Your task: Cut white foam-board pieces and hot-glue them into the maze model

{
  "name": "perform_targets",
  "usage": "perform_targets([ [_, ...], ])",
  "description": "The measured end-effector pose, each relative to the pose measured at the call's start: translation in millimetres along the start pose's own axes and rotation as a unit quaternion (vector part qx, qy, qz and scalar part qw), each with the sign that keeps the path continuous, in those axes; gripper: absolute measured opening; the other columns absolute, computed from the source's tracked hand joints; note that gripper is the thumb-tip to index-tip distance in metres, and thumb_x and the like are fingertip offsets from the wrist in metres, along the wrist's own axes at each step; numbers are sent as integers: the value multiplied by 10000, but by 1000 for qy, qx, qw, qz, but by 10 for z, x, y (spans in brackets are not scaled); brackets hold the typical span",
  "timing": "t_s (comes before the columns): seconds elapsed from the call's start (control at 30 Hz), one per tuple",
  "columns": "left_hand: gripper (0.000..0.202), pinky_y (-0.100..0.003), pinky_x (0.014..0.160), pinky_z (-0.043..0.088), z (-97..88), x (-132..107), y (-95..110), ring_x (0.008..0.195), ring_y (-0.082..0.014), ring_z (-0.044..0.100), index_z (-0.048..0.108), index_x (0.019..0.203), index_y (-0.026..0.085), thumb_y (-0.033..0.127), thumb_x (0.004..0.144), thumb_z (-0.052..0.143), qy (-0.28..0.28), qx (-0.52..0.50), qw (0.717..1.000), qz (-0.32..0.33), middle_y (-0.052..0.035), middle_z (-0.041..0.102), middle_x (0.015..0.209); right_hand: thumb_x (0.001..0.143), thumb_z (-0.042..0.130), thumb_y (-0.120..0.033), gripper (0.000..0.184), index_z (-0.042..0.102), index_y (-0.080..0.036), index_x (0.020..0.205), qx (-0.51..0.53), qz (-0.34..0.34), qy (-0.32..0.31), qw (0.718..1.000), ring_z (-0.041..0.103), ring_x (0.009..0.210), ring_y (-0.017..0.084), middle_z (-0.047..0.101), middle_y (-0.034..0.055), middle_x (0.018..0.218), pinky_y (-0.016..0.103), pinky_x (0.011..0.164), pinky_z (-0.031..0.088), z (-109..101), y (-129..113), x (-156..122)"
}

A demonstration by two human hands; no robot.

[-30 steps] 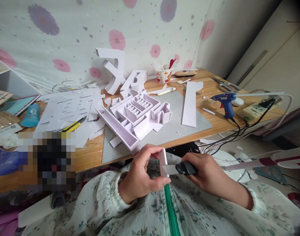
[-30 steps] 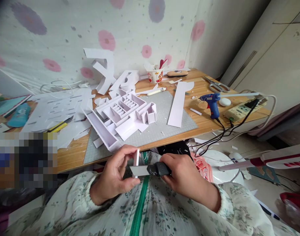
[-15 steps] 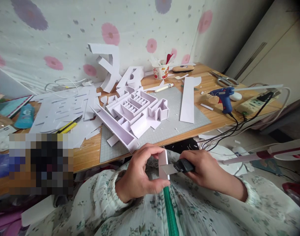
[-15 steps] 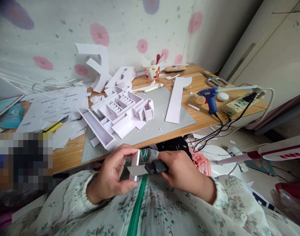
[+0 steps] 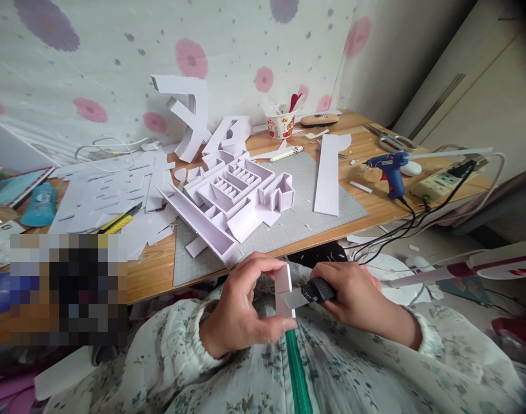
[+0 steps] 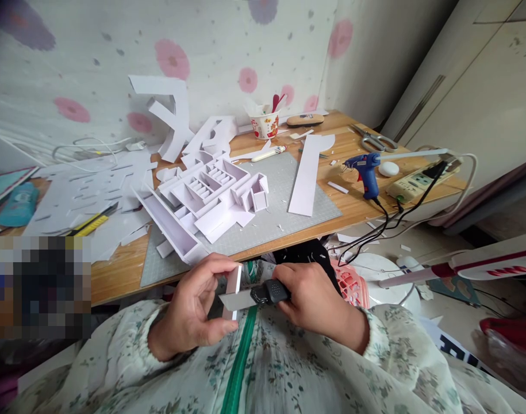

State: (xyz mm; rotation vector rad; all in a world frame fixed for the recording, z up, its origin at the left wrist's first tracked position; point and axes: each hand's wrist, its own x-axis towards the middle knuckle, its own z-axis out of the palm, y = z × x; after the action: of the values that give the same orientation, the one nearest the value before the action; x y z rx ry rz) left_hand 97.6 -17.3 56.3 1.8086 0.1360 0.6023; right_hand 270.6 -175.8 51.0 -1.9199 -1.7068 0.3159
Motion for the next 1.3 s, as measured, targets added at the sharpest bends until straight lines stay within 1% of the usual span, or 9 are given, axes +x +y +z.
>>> perform_targets([
  [0.13,568,-336,774,494,8,-9,3,882,-225,578,625,1141,196,398,643,809,4,-12,1000,-9,-65,599,977,627,490,-100,184,546,-192,776,0,3,5,1000,500,577,126,608,-7,671,223,550,309,15,2,2],
  [0.2,578,-337,787,491,8,-16,1,883,-224,582,624,1141,203,422,642,813,5,-16,1000,-2,-62,598,977,623,485,-106,186,547,-194,775,4,14,8,1000,513,577,130,616,-4,671,223,553,321,24,13,11],
  [0.37,597,-341,826,487,-2,-19,16,912,-232,601,622,1158,224,394,624,830,7,5,1000,19,-61,599,1002,698,472,-145,105,546,-195,754,12,41,7,999,535,562,135,623,9,658,223,533,330,25,35,22],
  [0.53,569,-321,791,489,-10,-5,47,877,-215,601,624,1155,230,368,638,819,8,17,1000,22,-47,607,971,661,481,-131,152,558,-192,776,15,28,0,1000,530,571,128,620,0,671,220,542,332,9,22,5],
  [0.67,585,-336,822,489,-7,-12,38,907,-230,609,624,1159,223,380,630,818,5,23,999,31,-60,615,1003,672,473,-139,106,533,-195,738,-1,35,11,999,510,549,128,609,3,644,222,521,314,-2,20,7],
  [0.87,579,-351,806,500,-4,-20,39,879,-234,604,632,1135,212,403,620,817,7,25,1000,16,-67,620,972,636,487,-111,158,528,-201,759,9,12,1,1000,506,559,125,604,-8,658,220,534,317,2,21,9],
  [1.2,603,-334,804,486,-9,-34,8,891,-229,611,631,1155,236,442,625,829,3,12,999,43,-60,609,989,679,497,-132,106,519,-204,754,-1,40,-1,999,553,578,147,623,9,671,229,538,333,46,58,9],
  [1.3,610,-345,813,486,-16,-39,-4,902,-239,611,630,1152,229,459,623,828,3,10,999,41,-68,606,989,689,501,-140,91,528,-199,753,2,51,-5,999,565,592,152,626,14,680,230,548,347,63,71,13],
])
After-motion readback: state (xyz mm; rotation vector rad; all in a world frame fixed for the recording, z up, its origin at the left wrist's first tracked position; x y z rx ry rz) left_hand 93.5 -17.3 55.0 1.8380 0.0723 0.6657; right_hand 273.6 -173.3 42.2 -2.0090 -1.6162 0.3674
